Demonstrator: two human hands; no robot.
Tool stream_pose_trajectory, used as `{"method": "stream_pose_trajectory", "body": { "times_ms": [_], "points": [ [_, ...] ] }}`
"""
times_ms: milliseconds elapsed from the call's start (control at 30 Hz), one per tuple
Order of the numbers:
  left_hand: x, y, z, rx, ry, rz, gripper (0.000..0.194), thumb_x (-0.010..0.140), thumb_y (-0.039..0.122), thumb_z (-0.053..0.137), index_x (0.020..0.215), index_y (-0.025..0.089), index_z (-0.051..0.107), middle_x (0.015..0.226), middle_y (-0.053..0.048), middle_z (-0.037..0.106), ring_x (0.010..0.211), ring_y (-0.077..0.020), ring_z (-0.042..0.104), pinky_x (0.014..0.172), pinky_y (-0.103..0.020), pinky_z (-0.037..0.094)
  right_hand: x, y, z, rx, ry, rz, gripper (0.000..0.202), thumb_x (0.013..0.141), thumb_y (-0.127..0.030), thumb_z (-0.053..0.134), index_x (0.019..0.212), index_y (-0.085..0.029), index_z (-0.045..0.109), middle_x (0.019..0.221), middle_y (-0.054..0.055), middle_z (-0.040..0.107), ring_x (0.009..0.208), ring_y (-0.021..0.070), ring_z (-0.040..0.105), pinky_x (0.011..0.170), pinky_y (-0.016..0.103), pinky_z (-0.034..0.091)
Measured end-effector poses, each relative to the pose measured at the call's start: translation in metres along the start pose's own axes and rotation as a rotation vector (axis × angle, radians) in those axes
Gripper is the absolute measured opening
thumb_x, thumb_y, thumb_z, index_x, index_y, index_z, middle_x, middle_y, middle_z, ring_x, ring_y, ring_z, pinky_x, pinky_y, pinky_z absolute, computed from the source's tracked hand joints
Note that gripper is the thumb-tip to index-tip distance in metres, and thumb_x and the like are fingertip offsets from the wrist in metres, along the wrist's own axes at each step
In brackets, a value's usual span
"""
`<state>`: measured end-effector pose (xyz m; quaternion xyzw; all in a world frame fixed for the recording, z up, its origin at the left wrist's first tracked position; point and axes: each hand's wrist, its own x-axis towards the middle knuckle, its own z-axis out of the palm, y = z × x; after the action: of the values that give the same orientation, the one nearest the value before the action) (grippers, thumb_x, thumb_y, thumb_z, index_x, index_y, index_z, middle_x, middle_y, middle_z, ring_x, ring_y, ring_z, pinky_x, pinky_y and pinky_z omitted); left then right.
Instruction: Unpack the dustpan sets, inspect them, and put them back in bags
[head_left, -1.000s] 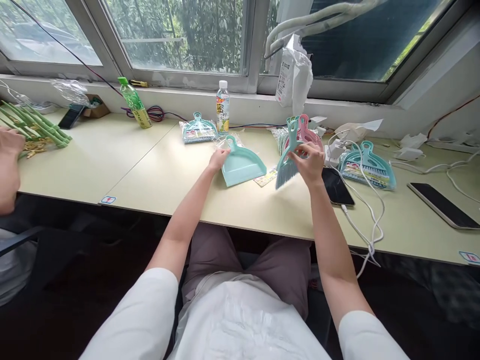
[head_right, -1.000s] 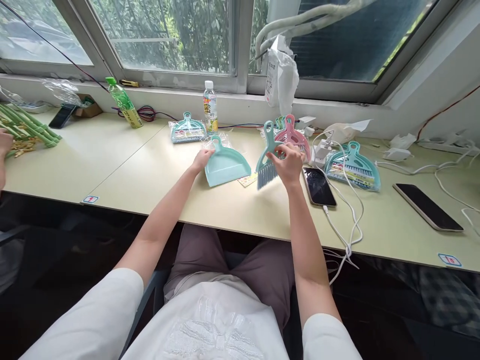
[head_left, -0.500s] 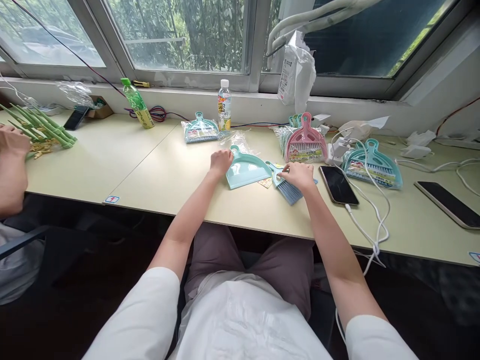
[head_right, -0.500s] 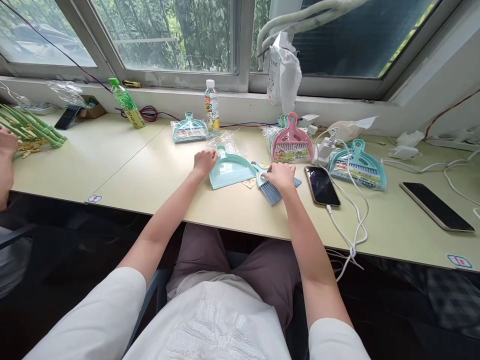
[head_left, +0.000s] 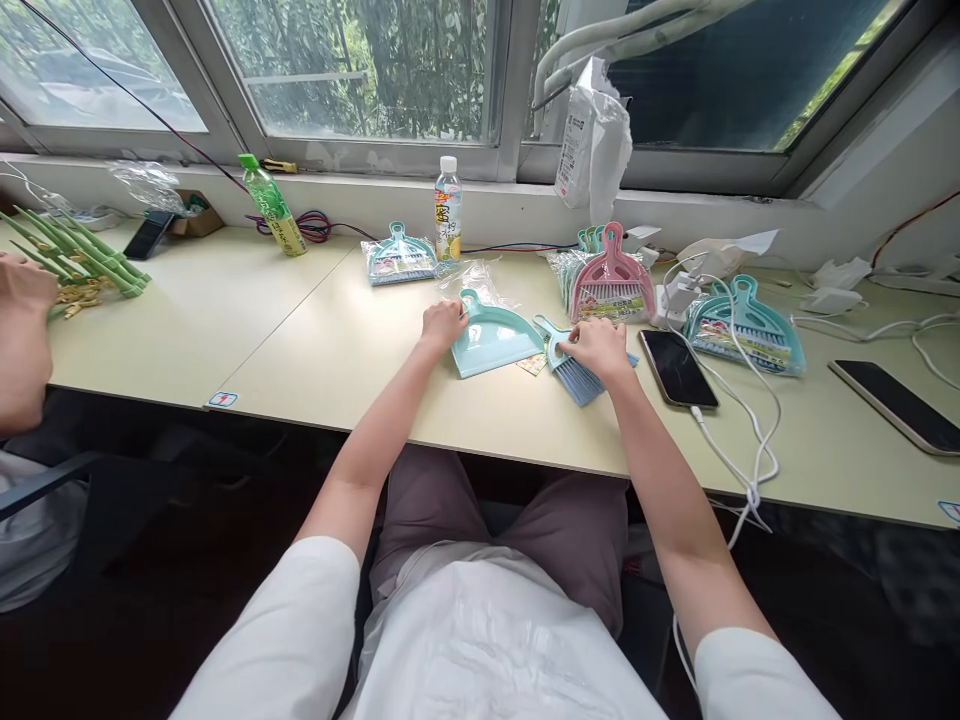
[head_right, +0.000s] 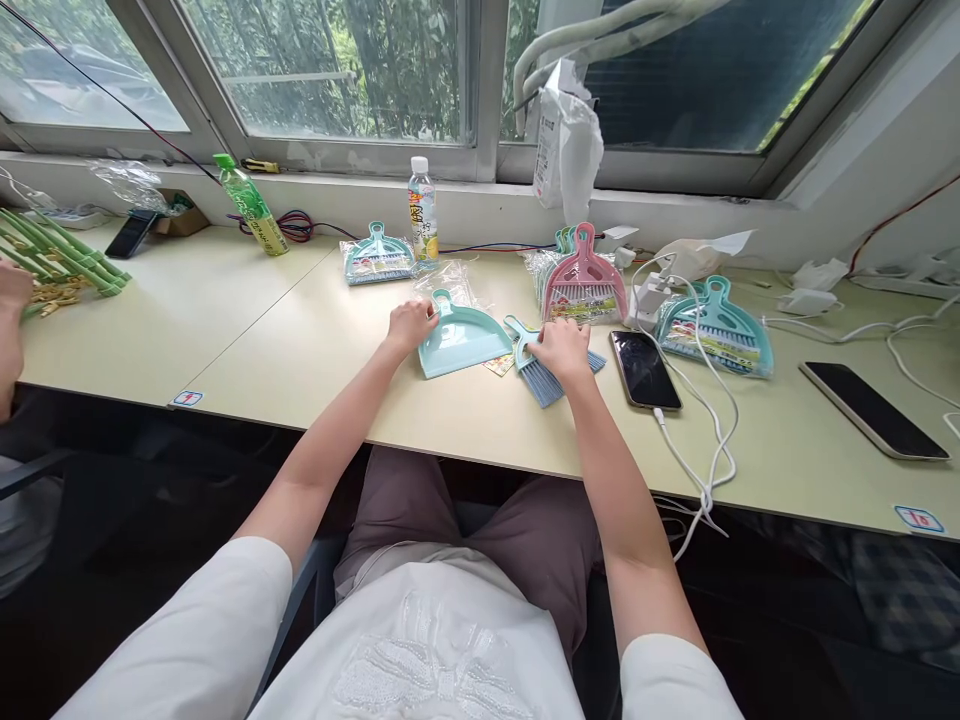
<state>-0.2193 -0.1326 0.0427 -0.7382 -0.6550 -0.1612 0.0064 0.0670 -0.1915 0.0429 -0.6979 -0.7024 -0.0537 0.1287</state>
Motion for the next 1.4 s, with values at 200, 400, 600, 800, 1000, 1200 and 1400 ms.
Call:
{"method": "stream_pose_trajectory", "body": {
  "times_ms": [200,400,600,800,1000,1200,1400],
  "points": [
    [-0.003,0.006,-0.001,-0.007,-0.023,-0.003,0.023,0.09,0.03,0.048,0.092,0.017,0.067,0.096,-0.013,0.069,0.095,-0.0273,0.063,0.077,-0.035,0.044,0.002,-0.005,-0.016,0.225,0.173,-0.049,0.024,0.085,-0.041,0.056,0.086,-0.019,0.066,0.107,0.011,0.066,0.106,0.0305,0.052,0.092,0.045,0.031],
    [-0.017,0.029,-0.005,-0.126,-0.057,0.504,0.031,0.095,0.035,0.04,0.092,0.019,0.067,0.087,-0.007,0.068,0.081,-0.0205,0.063,0.074,-0.031,0.046,-0.004,-0.024,-0.008,0.223,0.117,-0.177,0.023,0.085,-0.042,0.061,0.084,-0.02,0.068,0.101,0.009,0.067,0.103,0.0288,0.053,0.09,0.043,0.03],
    [-0.017,0.027,0.001,-0.072,0.105,0.701,0.051,0.082,0.015,0.055,0.133,0.019,0.049,0.139,-0.012,0.051,0.131,-0.0255,0.044,0.106,-0.041,0.039,-0.002,-0.027,0.007,0.185,0.087,-0.195,0.025,0.087,-0.043,0.06,0.085,-0.021,0.07,0.1,0.009,0.068,0.102,0.0285,0.052,0.089,0.042,0.029],
    [-0.013,0.025,0.011,-0.026,0.089,0.676,0.05,0.084,0.007,0.048,0.133,0.016,0.048,0.128,-0.012,0.057,0.121,-0.0237,0.052,0.108,-0.039,0.037,-0.002,-0.031,0.012,0.24,0.111,-0.254,0.025,0.091,-0.042,0.057,0.088,-0.023,0.072,0.101,0.007,0.068,0.103,0.0259,0.054,0.091,0.041,0.028],
    [-0.014,0.028,0.007,0.133,0.164,0.832,0.035,0.087,0.008,0.048,0.12,0.016,0.059,0.122,-0.013,0.06,0.119,-0.0239,0.055,0.115,-0.043,0.029,-0.004,-0.043,0.018,0.277,0.106,-0.31,0.02,0.091,-0.039,0.058,0.094,-0.023,0.071,0.105,0.007,0.067,0.108,0.0258,0.054,0.094,0.041,0.028],
    [-0.019,0.03,0.009,0.153,0.131,0.884,0.038,0.096,0.008,0.035,0.122,0.016,0.06,0.123,-0.01,0.064,0.113,-0.0201,0.061,0.097,-0.032,0.046,-0.003,-0.044,0.018,0.314,0.09,-0.289,0.021,0.092,-0.039,0.057,0.097,-0.023,0.069,0.108,0.008,0.067,0.109,0.0268,0.052,0.091,0.039,0.032],
    [-0.019,0.03,0.014,0.149,0.195,0.86,0.039,0.097,0.008,0.035,0.126,0.013,0.06,0.128,-0.009,0.065,0.121,-0.0192,0.06,0.105,-0.031,0.044,0.0,-0.041,0.018,0.381,0.106,-0.296,0.022,0.093,-0.039,0.055,0.096,-0.022,0.069,0.107,0.008,0.067,0.107,0.0274,0.053,0.09,0.039,0.035]
  ]
}}
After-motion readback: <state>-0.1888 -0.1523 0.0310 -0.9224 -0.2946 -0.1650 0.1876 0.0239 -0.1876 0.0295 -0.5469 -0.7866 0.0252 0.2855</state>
